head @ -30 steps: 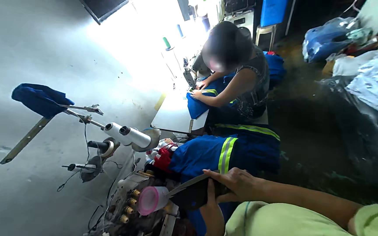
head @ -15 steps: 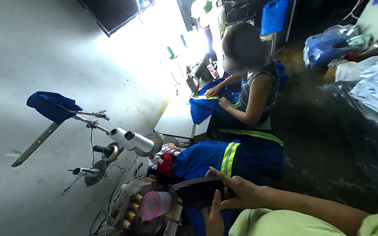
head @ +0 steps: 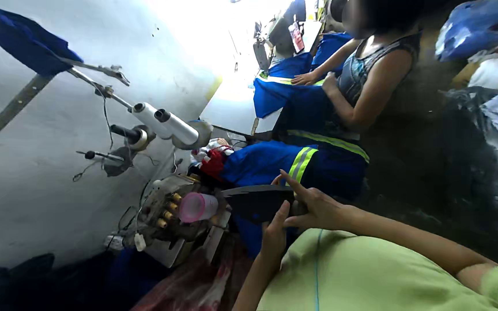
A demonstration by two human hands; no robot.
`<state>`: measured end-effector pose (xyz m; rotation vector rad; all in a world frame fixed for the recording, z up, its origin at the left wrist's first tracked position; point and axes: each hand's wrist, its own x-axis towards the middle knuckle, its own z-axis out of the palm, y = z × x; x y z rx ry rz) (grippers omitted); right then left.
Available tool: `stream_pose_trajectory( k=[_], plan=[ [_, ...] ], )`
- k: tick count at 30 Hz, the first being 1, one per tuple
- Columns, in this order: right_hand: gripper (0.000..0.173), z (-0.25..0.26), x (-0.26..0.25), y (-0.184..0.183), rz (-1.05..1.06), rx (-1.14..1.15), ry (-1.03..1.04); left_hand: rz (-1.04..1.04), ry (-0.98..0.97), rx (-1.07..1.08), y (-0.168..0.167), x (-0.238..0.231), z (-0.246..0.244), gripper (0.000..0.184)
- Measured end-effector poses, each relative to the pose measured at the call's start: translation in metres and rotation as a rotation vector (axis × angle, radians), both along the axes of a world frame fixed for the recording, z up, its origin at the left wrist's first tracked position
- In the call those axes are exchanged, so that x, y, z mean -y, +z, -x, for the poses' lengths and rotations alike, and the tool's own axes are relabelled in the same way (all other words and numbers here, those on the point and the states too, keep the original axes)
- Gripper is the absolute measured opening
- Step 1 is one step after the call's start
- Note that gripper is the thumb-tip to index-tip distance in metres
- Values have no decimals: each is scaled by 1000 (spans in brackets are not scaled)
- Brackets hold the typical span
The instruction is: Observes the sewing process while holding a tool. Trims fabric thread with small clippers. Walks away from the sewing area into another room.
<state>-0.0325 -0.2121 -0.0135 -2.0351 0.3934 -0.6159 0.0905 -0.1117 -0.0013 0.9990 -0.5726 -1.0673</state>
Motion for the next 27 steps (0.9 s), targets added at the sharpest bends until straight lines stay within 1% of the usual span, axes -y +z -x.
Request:
stream_pose_trajectory(
  k=[5, 8, 9, 10, 13, 19, 22, 25, 27],
  plan=[
    [96, 1, -2, -5, 19, -5, -22, 4, 19, 0, -1, 2, 2, 21],
    [96, 2, -3, -4, 1, -24, -11, -20, -33, 54, -2, 3, -1, 35],
    [95, 2, -2, -3, -3, -25, -5, -32, -24, 68, -2, 3, 0, 34],
    [95, 3, -2, -3, 0, -22, -2, -45, 11, 70, -2, 4, 1, 29],
    [93, 4, -1, -4, -1, -15, 12, -55, 34, 66, -2, 3, 4, 24],
    [90, 5, 3, -7, 24, 11, 40, -52, 5, 138, -4, 3, 2, 25],
    [89, 4, 3, -8, 7, 23, 47, -32, 43, 147, -4, 4, 3, 25],
    [88, 2, 0, -13, -1, 34, 42, -1, 85, 158, -5, 6, 4, 20],
    [87, 1, -2, -15, 15, 35, 31, 34, 63, 183, -7, 7, 3, 27]
  ],
)
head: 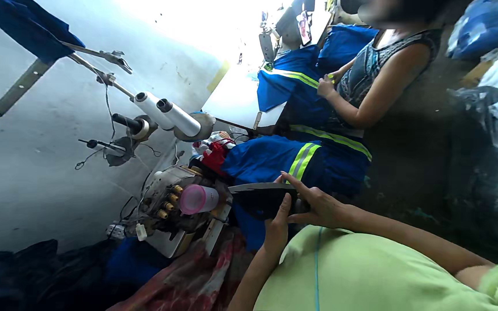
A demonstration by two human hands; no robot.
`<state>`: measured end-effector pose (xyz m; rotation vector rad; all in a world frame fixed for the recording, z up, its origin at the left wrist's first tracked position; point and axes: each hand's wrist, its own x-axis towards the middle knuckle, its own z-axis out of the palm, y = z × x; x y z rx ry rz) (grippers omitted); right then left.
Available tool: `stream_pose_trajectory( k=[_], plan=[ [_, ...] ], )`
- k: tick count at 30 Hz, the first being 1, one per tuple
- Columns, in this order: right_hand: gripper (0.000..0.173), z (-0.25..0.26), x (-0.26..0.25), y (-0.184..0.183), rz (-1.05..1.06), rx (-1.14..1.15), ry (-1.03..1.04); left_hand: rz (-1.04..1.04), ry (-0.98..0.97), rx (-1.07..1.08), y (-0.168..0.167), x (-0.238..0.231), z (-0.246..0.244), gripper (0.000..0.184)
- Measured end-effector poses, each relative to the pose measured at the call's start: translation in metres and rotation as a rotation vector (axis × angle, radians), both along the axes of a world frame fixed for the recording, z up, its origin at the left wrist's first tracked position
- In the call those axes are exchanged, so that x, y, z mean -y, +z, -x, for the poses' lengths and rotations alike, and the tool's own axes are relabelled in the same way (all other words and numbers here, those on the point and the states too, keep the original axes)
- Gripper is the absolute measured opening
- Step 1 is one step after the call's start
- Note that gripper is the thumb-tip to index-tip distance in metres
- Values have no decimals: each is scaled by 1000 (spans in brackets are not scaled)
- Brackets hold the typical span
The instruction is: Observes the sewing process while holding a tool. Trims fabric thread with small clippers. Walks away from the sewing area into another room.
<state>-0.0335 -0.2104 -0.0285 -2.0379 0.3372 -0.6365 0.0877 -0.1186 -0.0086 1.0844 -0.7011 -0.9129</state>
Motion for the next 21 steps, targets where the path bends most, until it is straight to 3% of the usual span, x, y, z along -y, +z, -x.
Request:
stream_pose_trajectory(
  k=[4, 21],
  plan=[
    [87, -2, -2, -2, 37, -10, -13, 45, 19, 81, -3, 4, 1, 34],
    [82, -4, -5, 3, 236, 20, -38, 64, 223, 74, -8, 0, 9, 21]
  ],
)
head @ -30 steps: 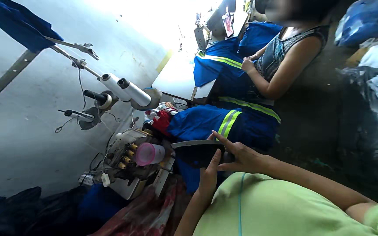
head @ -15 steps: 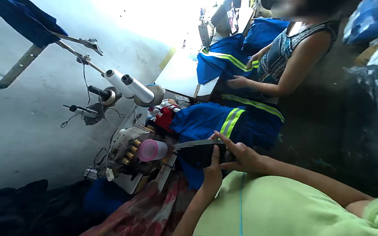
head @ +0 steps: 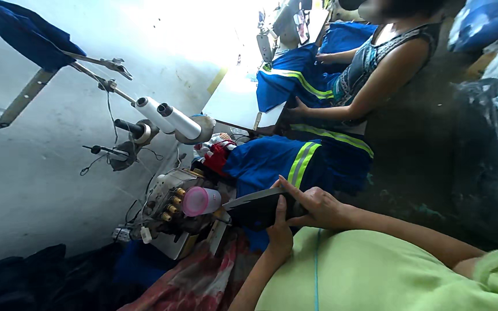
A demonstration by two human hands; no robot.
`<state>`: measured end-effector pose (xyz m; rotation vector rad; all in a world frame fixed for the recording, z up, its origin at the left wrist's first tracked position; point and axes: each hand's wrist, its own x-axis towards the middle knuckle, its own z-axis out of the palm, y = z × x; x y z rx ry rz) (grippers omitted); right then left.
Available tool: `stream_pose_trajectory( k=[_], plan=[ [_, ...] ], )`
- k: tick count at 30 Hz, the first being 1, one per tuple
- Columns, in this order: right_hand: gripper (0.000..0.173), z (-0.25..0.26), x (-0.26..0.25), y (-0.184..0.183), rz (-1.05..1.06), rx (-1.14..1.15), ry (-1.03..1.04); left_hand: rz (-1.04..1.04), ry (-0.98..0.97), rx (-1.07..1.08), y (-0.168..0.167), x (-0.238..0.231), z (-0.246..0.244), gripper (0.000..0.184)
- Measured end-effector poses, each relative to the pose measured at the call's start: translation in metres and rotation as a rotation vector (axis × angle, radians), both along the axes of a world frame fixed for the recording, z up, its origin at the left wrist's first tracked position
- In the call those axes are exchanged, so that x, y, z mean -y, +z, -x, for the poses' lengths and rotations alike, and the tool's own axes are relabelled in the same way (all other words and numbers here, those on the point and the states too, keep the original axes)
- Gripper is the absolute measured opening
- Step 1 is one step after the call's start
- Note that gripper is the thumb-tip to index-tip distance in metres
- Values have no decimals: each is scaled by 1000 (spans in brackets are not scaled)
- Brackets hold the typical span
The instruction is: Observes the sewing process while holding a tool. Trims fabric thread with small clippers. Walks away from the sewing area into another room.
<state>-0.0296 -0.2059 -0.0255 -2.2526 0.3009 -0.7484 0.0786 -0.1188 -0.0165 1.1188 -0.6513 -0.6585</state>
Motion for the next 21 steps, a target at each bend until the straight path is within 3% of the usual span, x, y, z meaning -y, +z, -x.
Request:
stream_pose_trajectory(
  k=[11, 17, 21],
  plan=[
    [82, 3, -3, 6, 73, -33, -60, 5, 7, -20, 0, 0, 3, 19],
    [84, 5, -1, 10, -41, -78, -34, 3, -22, 20, -3, 2, 2, 21],
    [87, 7, 3, 16, -89, -59, -26, 67, -195, 71, 1, 5, -10, 26]
  ],
)
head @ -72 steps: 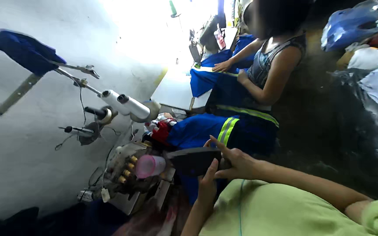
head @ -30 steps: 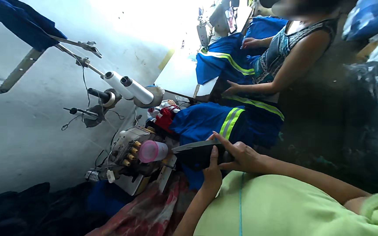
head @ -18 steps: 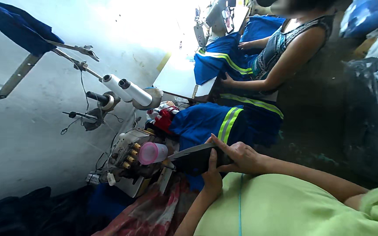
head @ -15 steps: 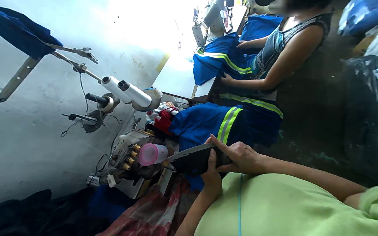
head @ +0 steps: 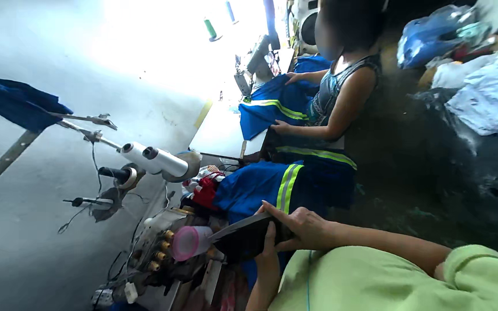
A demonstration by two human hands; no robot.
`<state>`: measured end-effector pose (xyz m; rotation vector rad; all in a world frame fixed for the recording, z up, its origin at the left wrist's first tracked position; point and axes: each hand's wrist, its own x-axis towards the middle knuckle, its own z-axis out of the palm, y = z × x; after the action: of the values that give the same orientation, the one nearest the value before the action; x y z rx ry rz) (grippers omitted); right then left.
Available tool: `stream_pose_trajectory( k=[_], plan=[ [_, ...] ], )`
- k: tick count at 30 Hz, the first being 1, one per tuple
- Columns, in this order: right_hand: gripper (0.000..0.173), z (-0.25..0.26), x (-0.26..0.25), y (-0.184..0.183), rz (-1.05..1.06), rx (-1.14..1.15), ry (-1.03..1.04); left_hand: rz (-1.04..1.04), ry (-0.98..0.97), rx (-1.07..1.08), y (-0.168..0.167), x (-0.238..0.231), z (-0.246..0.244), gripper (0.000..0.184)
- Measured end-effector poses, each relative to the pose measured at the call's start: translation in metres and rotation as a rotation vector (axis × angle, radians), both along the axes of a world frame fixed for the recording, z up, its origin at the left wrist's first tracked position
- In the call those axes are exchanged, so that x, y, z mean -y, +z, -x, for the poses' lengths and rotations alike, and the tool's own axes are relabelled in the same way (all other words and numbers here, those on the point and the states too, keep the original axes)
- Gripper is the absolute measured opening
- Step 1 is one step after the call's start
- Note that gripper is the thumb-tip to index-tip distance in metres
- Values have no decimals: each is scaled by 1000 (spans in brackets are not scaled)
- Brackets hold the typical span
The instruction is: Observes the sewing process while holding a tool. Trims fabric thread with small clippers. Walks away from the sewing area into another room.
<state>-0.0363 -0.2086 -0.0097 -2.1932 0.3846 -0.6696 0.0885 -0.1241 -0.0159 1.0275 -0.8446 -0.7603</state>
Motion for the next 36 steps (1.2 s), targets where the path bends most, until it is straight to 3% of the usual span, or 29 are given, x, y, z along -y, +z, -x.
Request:
stream_pose_trajectory(
  k=[3, 8, 16, 22, 29, 36],
  plan=[
    [87, 2, 3, 2, -41, 19, 44, -47, -119, 28, 6, -8, -7, 23],
    [90, 5, 6, -3, -124, 55, 126, -184, -154, -11, 5, -18, -13, 13],
    [87, 7, 1, -3, -157, 21, 101, -85, -56, 83, -1, -9, -1, 40],
    [88, 7, 0, -5, -133, 15, 52, -88, 58, 24, -6, -6, 8, 20],
    [88, 8, -1, -4, -55, 18, 36, -19, 42, -80, -13, -6, 10, 17],
    [88, 9, -3, -4, -78, -17, 16, 23, 18, -52, -18, -4, 9, 18]
  ],
)
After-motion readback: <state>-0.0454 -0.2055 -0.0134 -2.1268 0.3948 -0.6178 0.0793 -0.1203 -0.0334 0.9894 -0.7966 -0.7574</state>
